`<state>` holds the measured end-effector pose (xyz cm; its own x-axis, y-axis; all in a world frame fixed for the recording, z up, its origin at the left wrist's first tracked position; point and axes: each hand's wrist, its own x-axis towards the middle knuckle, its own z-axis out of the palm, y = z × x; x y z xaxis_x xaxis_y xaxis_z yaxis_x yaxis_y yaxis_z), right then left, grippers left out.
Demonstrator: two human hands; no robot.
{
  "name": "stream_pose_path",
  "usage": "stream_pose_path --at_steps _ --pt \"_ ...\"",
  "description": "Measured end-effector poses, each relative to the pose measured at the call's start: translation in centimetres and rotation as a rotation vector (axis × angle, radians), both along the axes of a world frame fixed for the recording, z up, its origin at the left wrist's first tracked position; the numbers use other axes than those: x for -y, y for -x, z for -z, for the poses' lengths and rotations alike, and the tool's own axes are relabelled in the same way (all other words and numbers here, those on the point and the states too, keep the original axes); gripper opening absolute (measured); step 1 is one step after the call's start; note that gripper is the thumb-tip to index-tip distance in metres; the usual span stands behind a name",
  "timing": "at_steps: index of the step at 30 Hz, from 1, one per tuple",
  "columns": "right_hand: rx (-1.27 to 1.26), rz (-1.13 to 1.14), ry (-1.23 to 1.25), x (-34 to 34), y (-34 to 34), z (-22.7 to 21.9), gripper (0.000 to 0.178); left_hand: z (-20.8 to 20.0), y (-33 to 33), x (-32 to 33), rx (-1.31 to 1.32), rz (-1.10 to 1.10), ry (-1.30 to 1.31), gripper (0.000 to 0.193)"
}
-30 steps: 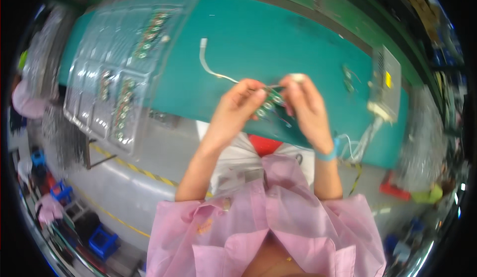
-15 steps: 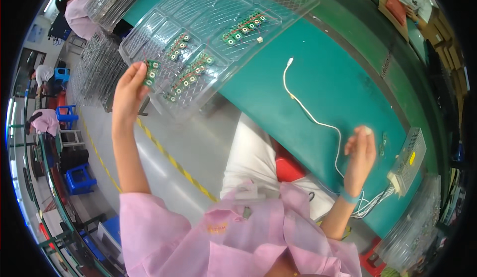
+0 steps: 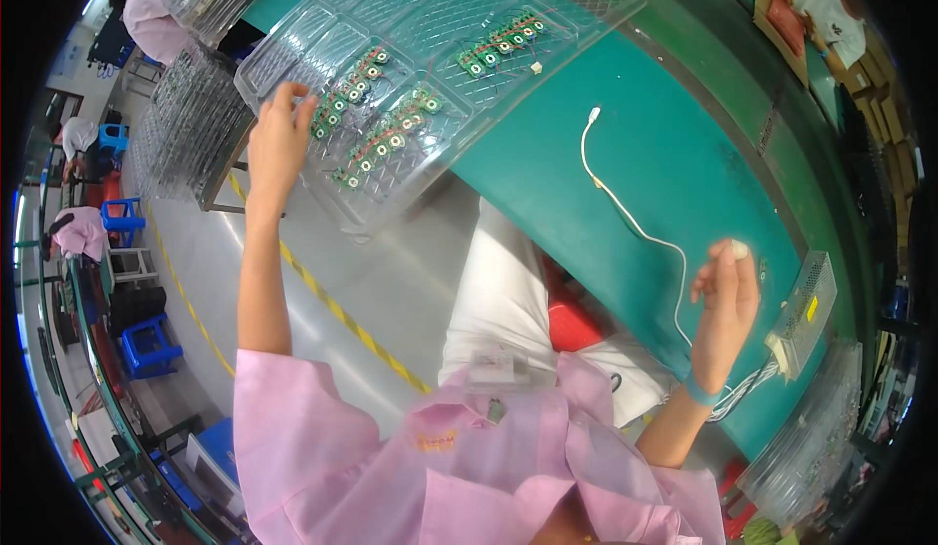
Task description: Assembling small electronic components and connecting wires at a production workbench.
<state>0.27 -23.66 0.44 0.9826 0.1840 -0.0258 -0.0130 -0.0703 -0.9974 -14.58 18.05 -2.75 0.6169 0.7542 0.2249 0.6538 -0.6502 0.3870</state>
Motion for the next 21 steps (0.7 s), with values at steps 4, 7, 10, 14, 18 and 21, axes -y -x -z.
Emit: stream_pose_path --at_steps 4,7,10,14,18,21 --pt "0.001 -0.012 0.015 -0.2 0.2 -0.1 0.018 -2.7 1.7 1.9 0.127 -0.080 -0.079 0.019" --pt "0.030 -0.011 0.019 -0.4 0.3 -0.2 0.017 -4.2 2.2 5.2 0.194 -0.015 0.124 0.018" --pt "0.044 0.002 0.034 0.1 0.4 0.0 0.016 -4.0 1.7 9.1 0.227 0.210 0.372 0.015" --pt "0.046 -0.001 0.069 1.6 0.1 0.8 0.016 -2.7 0.9 15.5 0.137 0.573 0.491 0.013" --pt "0.525 0.152 0.562 5.7 -1.0 2.4 0.023 -1.5 0.0 20.5 0.102 0.835 0.538 0.011" --pt "0.520 0.254 0.965 9.0 -1.1 3.5 0.028 -1.2 -1.3 22.7 0.101 0.909 0.555 0.012"
